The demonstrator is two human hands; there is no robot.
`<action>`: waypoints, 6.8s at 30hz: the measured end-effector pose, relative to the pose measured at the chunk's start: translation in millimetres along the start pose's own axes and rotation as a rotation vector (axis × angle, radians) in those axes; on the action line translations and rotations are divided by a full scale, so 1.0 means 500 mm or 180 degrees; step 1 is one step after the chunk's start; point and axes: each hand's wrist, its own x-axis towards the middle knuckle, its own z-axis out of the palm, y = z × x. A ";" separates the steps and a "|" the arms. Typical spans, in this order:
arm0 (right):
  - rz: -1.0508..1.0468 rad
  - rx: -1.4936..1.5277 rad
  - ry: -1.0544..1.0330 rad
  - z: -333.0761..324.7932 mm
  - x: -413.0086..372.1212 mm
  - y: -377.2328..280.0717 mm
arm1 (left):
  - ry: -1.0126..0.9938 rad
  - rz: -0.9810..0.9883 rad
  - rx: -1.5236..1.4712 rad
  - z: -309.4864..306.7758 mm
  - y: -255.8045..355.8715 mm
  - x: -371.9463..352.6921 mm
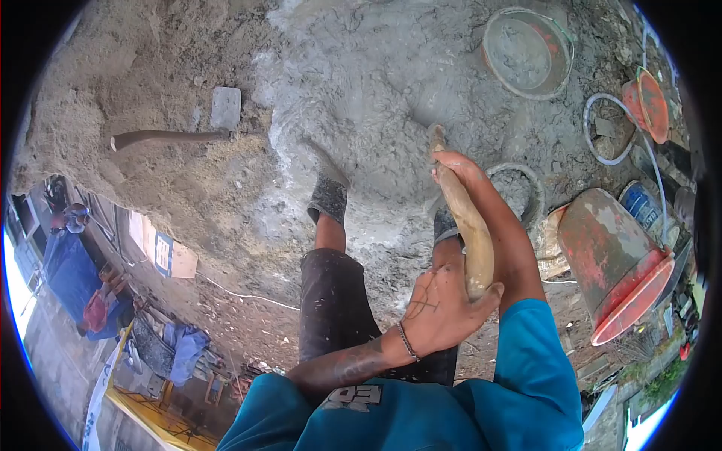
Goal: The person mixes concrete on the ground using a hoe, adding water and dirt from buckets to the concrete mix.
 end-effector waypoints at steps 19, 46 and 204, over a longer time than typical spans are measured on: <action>-0.2606 0.0288 0.1468 -0.112 -0.232 -0.255 | 0.0249 0.0724 0.1620 -0.065 -0.322 0.200; -0.1399 -0.0385 0.1876 0.271 0.089 0.098 | 0.0040 -0.0501 0.0787 -0.159 -0.584 -0.057; -0.0686 0.2934 0.1896 0.181 0.064 0.028 | -0.1840 0.0653 0.4733 -0.380 -0.246 0.333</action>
